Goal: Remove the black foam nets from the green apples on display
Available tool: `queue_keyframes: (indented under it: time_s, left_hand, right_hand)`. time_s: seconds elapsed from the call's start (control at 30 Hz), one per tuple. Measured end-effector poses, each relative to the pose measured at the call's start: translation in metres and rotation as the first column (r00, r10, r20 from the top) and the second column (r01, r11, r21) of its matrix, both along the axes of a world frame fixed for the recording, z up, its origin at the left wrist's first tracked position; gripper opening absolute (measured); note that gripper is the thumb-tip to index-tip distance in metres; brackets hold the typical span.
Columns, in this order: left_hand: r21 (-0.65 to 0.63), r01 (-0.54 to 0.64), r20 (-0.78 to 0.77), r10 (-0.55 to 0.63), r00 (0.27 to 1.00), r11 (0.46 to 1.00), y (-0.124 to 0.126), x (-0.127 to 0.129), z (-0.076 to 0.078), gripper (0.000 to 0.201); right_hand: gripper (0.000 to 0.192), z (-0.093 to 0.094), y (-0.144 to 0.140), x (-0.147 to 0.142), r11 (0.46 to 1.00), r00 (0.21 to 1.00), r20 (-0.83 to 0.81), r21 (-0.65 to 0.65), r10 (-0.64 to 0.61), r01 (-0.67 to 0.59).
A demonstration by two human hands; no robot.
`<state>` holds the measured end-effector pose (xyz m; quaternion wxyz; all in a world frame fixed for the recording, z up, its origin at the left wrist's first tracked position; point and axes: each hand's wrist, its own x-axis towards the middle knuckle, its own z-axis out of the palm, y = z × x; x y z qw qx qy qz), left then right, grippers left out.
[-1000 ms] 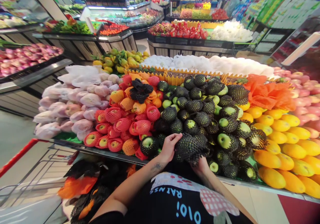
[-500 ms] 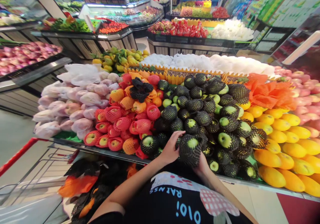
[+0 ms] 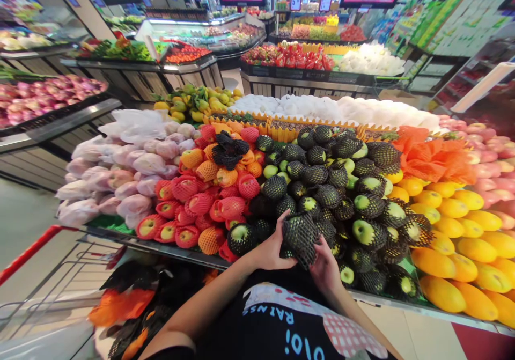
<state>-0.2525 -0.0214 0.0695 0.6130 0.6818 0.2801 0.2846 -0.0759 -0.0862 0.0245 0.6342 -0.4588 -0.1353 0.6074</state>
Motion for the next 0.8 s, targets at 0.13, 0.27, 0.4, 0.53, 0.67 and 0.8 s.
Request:
queue_keyframes:
  time_s: [0.13,0.27,0.4,0.53,0.67,0.8]
  left_hand:
    - [-0.075,0.044,0.047,-0.041,0.998,0.996,0.000,-0.004,0.005,0.121]
    - [-0.169,0.099,0.179,-0.068,0.981,0.981,-0.001,-0.006,0.005,0.118]
    - [-0.243,0.065,0.186,-0.019,0.982,0.968,-0.002,-0.007,0.008,0.126]
    - [-0.294,-0.026,0.201,0.088,0.976,0.955,-0.002,-0.002,0.006,0.114]
    - [-0.433,-0.164,0.196,0.271,0.943,0.886,-0.004,0.004,-0.005,0.086]
    - [-0.573,-0.265,0.159,0.423,0.892,0.775,-0.005,0.008,-0.017,0.075]
  right_hand:
    - [0.052,0.013,-0.004,-0.002,0.999,1.000,-0.024,-0.040,-0.007,0.006]
    - [0.060,0.022,-0.005,-0.004,0.997,0.997,0.032,0.027,0.067,-0.067]
    - [0.067,0.019,-0.005,-0.005,0.996,0.992,0.089,-0.002,0.089,-0.089]
    - [0.058,0.020,-0.003,-0.007,0.989,0.978,0.159,0.040,0.135,-0.143]
    - [0.053,0.024,-0.001,-0.008,0.985,0.959,0.260,0.099,0.112,-0.141]
    - [0.044,0.023,-0.002,-0.007,0.985,0.879,0.470,0.098,0.081,-0.143]
